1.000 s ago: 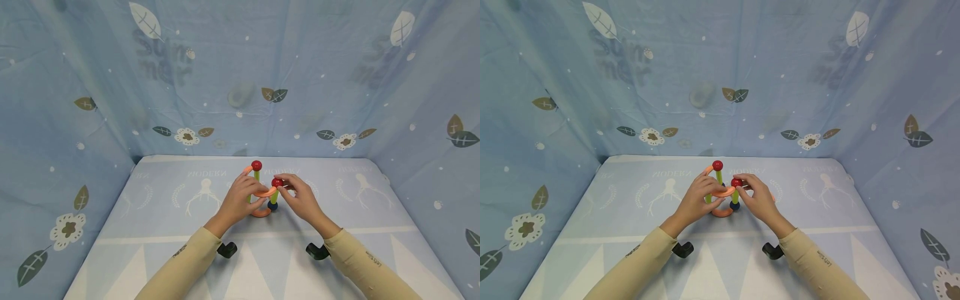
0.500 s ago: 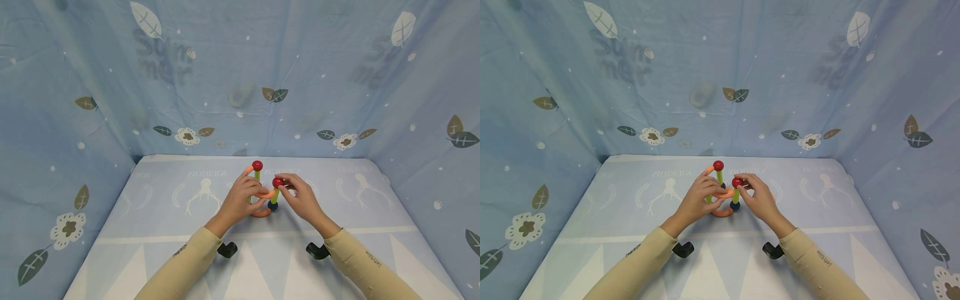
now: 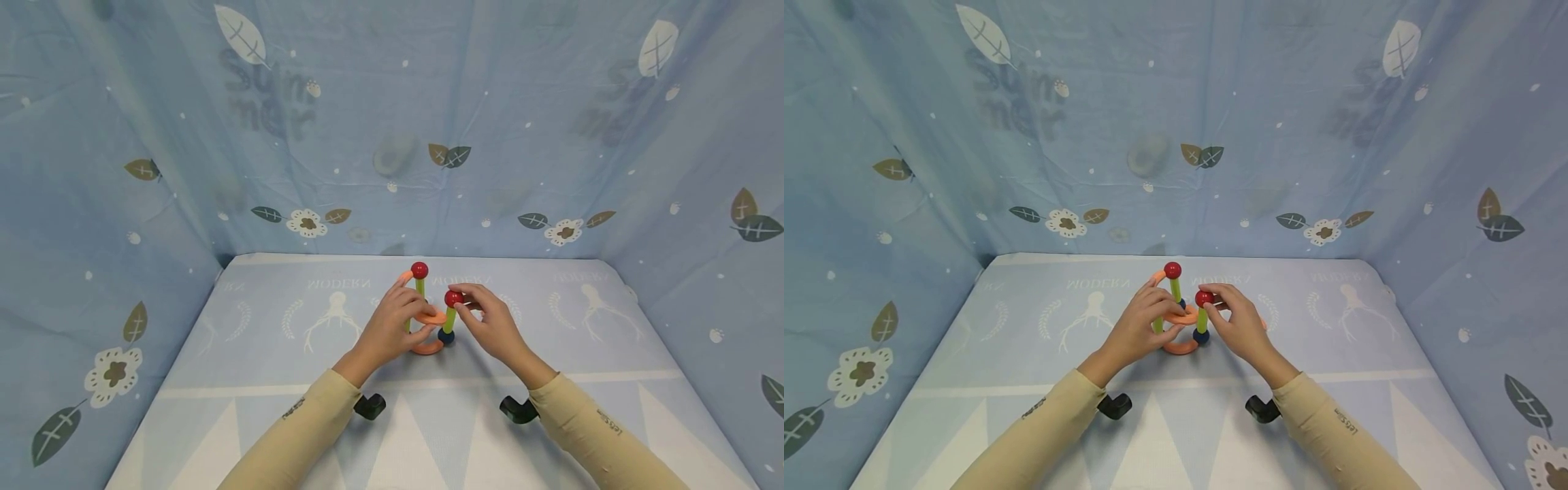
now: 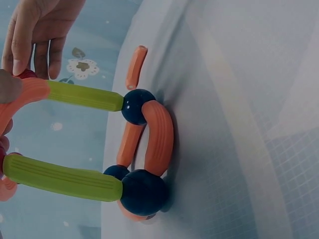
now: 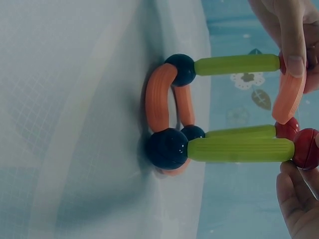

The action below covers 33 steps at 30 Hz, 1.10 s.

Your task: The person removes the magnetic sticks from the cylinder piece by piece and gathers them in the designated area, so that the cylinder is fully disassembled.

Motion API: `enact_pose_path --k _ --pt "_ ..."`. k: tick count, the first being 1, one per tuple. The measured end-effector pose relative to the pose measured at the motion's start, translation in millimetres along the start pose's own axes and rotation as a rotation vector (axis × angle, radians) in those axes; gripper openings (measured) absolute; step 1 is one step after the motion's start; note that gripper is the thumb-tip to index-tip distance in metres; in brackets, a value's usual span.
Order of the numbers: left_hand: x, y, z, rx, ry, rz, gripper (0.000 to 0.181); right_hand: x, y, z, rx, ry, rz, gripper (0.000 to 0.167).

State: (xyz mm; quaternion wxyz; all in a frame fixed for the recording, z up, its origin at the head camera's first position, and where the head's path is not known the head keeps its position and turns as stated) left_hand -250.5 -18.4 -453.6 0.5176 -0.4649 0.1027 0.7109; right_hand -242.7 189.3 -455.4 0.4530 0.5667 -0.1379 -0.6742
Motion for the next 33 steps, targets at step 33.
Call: enact_pose_path --k 33 --pt "1.0 0.9 -0.6 -0.01 -0.013 0.045 0.019 0.3 -1.4 0.4 -0.012 -0.008 0.001 0.034"
Point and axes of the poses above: each hand's wrist, its own z-axis towards the middle knuckle, its own x-axis out of the palm, y = z × x, the point moved 3 cm from there along z, towards the middle knuckle, and after that the axes turned 7 degrees about y, right-handed, at the moved point
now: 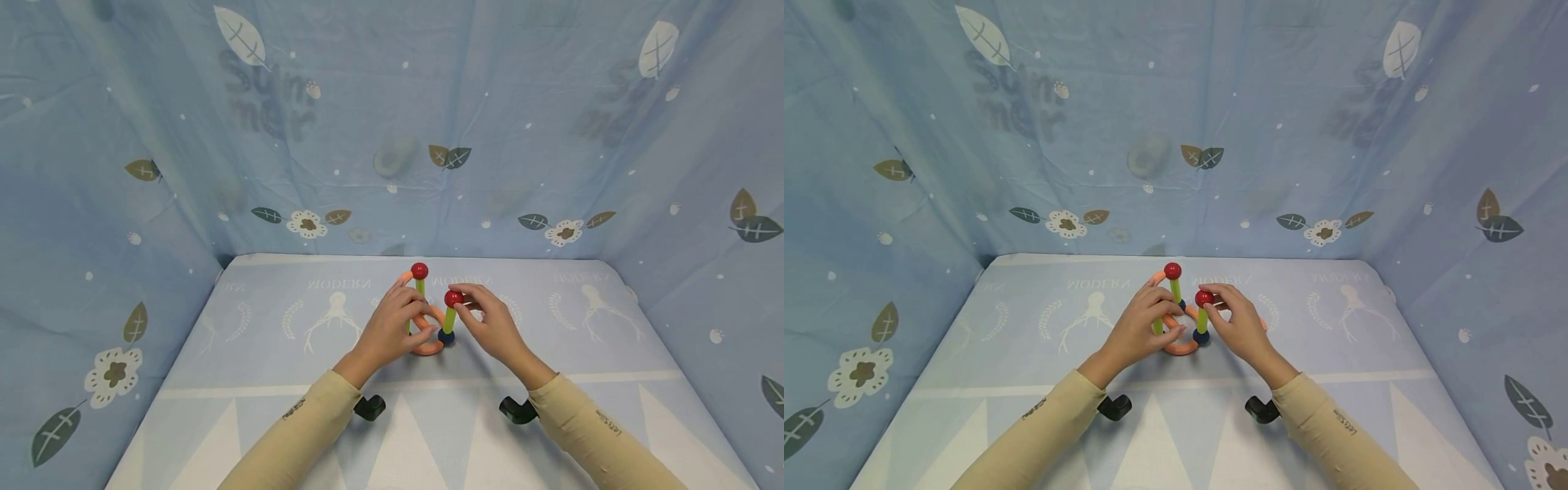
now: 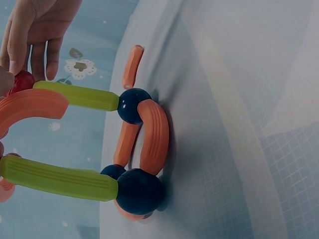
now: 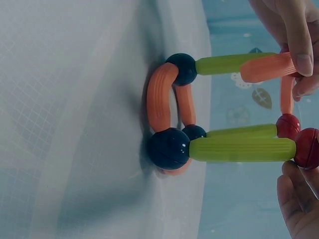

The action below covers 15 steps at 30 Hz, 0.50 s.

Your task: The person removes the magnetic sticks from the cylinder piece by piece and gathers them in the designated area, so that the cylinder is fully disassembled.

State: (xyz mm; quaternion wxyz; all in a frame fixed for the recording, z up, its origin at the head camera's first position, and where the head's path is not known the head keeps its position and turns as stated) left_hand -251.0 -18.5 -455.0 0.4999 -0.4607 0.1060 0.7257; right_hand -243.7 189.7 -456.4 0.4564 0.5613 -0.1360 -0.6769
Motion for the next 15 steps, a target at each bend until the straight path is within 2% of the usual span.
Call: enact_pose_path --k 5,15 --pt "-0.6 1.6 -1.4 -0.002 -0.017 0.0 0.021 -0.4 -0.9 -1.4 -0.004 -0.005 0.004 0.037" --pt "-7.1 6.5 -6.2 -0.077 -0.049 -0.023 0.035 -2.9 1.3 -3.1 -0.003 -0.023 0.0 0.04"
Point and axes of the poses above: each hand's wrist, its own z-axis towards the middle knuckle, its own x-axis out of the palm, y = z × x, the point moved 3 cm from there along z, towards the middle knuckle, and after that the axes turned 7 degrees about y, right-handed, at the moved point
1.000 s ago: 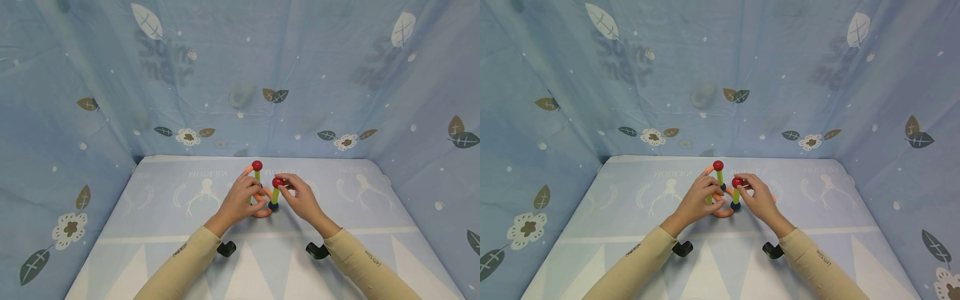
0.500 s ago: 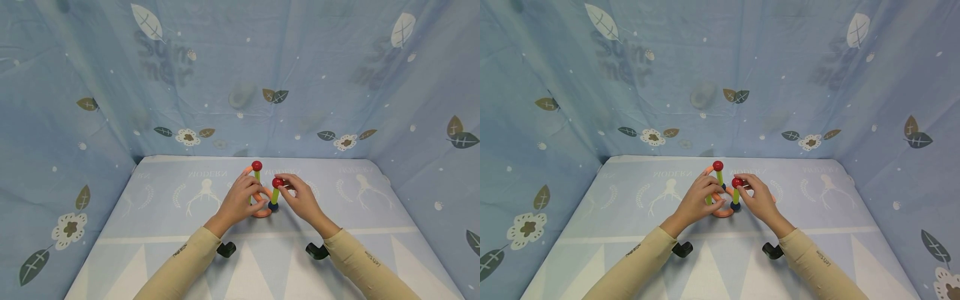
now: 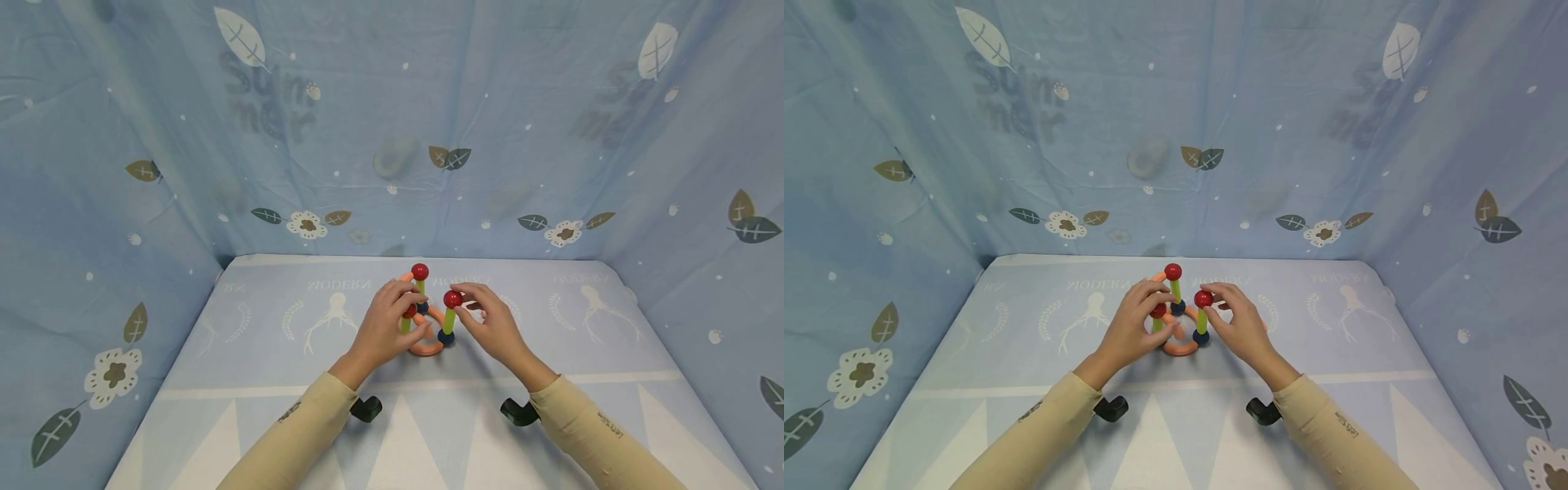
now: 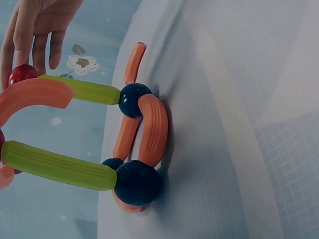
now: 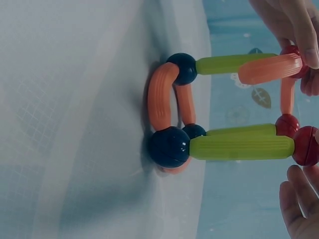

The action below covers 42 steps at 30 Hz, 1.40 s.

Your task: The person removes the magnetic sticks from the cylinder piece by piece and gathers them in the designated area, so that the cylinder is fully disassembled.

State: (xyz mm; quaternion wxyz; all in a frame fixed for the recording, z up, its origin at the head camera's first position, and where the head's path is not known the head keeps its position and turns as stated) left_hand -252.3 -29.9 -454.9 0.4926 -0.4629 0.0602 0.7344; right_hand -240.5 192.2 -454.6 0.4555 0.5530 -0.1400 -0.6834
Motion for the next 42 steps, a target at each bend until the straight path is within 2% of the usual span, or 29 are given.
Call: enact_pose_path --k 12,18,24,29,37,42 --pt "-7.4 4.7 -9.9 -0.079 -0.047 -0.012 0.04 -5.5 5.9 -5.4 -0.033 -0.048 -0.065 0.041" --pt "-10.4 8.1 -13.8 -0.098 -0.082 -0.029 0.04 -7.2 12.8 -11.6 -0.021 -0.072 -0.048 0.038" --pt "-12.7 9.9 -16.5 -0.104 -0.095 -0.054 0.036 -4.0 19.1 -16.2 -0.067 -0.086 -0.029 0.035" --pt "-13.3 10.7 -18.0 -0.105 -0.087 -0.063 0.035 2.7 21.3 -19.9 -0.084 -0.062 -0.011 0.033" --pt "-13.6 13.1 -19.2 -0.061 -0.079 -0.079 0.037 22.4 18.8 -19.7 -0.136 0.008 0.085 0.036" --pt "-13.3 13.8 -19.6 -0.049 -0.073 -0.083 0.033 33.8 18.9 -17.3 -0.138 0.041 0.104 0.038"
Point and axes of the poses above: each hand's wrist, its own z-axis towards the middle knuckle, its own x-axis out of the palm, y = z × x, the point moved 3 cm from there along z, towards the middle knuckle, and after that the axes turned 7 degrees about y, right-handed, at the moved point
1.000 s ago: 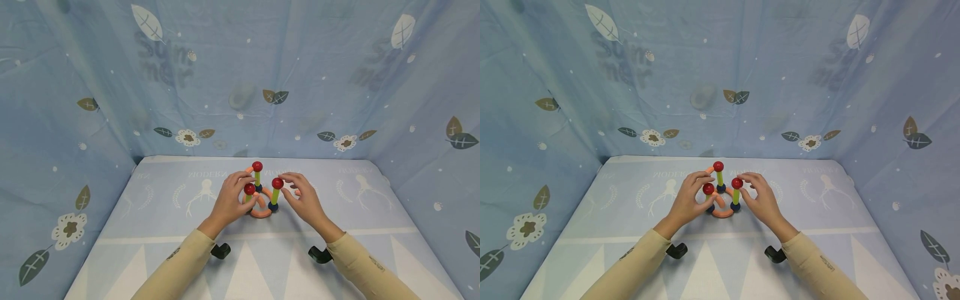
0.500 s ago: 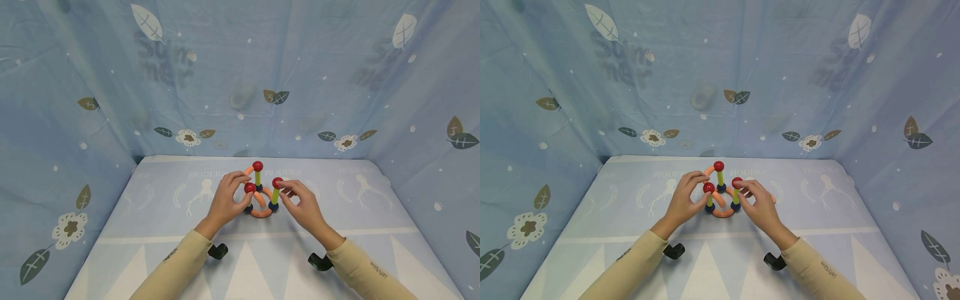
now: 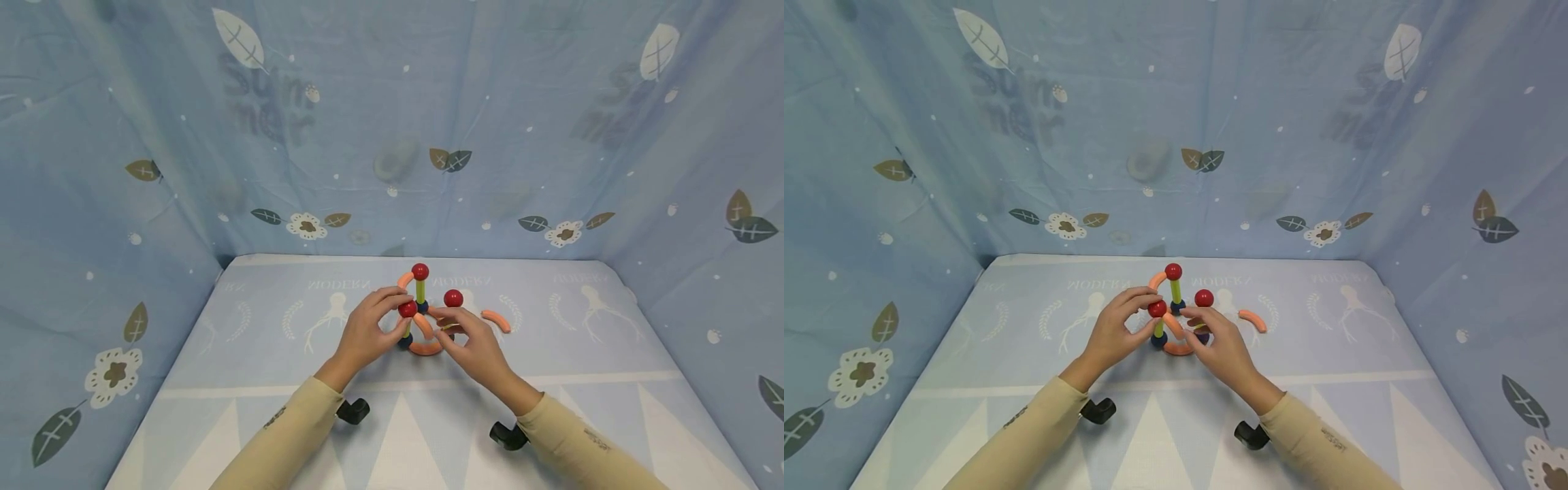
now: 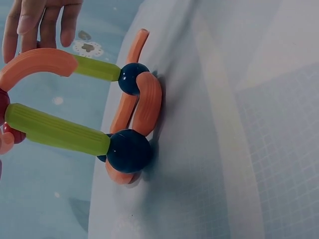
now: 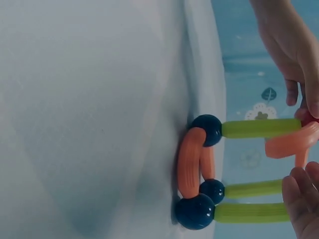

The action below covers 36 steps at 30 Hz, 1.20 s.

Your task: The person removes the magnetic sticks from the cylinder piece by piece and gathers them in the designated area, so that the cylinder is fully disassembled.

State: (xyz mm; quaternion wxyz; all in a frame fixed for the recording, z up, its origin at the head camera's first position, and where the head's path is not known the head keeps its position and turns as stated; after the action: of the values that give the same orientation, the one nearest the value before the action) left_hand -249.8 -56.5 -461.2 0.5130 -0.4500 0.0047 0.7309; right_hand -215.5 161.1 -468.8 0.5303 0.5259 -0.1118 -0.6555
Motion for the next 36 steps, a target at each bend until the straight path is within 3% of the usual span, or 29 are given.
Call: enact_pose_path --k 17,36 --pt "-2.4 -0.5 -0.4 -0.039 0.048 -0.062 0.036 19.9 1.8 6.9 0.051 0.025 -0.015 0.048" --pt "6.7 0.4 -11.3 0.031 0.001 -0.058 0.037 24.2 0.3 -3.9 -0.006 -0.009 -0.083 0.047"
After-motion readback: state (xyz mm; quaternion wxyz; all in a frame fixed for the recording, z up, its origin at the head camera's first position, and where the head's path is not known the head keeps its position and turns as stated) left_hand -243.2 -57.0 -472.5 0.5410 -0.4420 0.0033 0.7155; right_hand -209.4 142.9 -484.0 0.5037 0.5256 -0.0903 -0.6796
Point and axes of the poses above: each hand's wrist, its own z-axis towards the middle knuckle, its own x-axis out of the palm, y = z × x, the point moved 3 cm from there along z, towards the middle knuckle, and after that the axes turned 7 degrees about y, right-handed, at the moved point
